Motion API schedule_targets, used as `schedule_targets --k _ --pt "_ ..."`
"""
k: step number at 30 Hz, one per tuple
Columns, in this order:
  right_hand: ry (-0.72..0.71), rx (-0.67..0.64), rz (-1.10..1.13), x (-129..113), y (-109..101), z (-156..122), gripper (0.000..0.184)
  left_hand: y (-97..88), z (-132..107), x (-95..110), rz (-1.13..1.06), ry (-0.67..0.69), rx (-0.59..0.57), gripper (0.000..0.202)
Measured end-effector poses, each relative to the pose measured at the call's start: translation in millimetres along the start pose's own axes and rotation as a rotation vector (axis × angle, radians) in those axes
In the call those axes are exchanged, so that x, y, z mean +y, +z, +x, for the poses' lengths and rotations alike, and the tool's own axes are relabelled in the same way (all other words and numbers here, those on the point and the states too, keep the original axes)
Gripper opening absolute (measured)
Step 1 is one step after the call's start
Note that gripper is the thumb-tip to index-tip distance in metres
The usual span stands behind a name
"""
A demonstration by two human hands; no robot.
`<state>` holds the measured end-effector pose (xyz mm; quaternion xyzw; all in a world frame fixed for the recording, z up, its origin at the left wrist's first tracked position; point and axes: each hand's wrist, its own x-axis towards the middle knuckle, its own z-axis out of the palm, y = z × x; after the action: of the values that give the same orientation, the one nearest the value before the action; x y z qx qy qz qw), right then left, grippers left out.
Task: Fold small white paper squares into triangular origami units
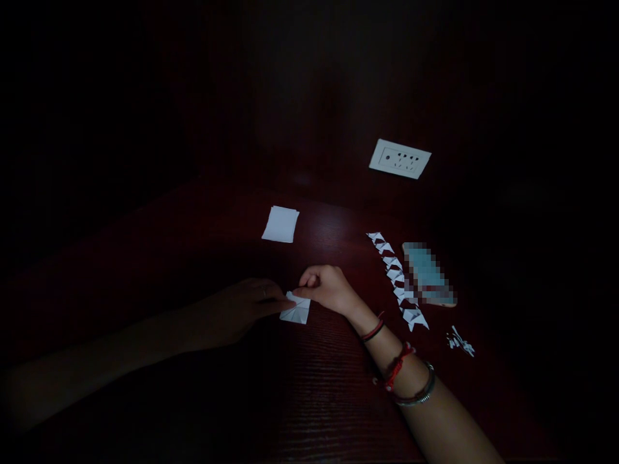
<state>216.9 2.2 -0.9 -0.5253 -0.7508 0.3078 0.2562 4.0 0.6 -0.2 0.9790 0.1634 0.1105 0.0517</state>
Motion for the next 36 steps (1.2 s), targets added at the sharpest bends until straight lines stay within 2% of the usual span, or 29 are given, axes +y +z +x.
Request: schedule_targets --k 11,16,20,25,31,36 --pt "0.009 0.043 -0.019 -1 2 1 0.014 4.3 -4 -5 -0.002 -0.025 0.037 0.056" --pt "-0.047 -0.061 0.021 0 -11 -7 0.014 8.8 -7 -8 -0.002 -0.019 0.059 0.058" --pt "-0.144 -0.103 -0.099 -6 -18 -16 0.019 9.1 -8 -7 -0.02 -0.05 0.068 0.058" --pt "-0.159 -0.073 -0.209 -13 -13 -19 0.019 2.0 -7 -6 -0.124 -0.128 0.076 0.059" --pt "-0.124 -0.055 -0.212 -14 -7 -19 0.012 1.3 -3 -10 -0.227 -0.111 0.188 0.045" --pt "-0.096 -0.019 -0.181 -12 -4 -19 0.01 7.1 6 -5 -0.183 -0.245 0.302 0.034"
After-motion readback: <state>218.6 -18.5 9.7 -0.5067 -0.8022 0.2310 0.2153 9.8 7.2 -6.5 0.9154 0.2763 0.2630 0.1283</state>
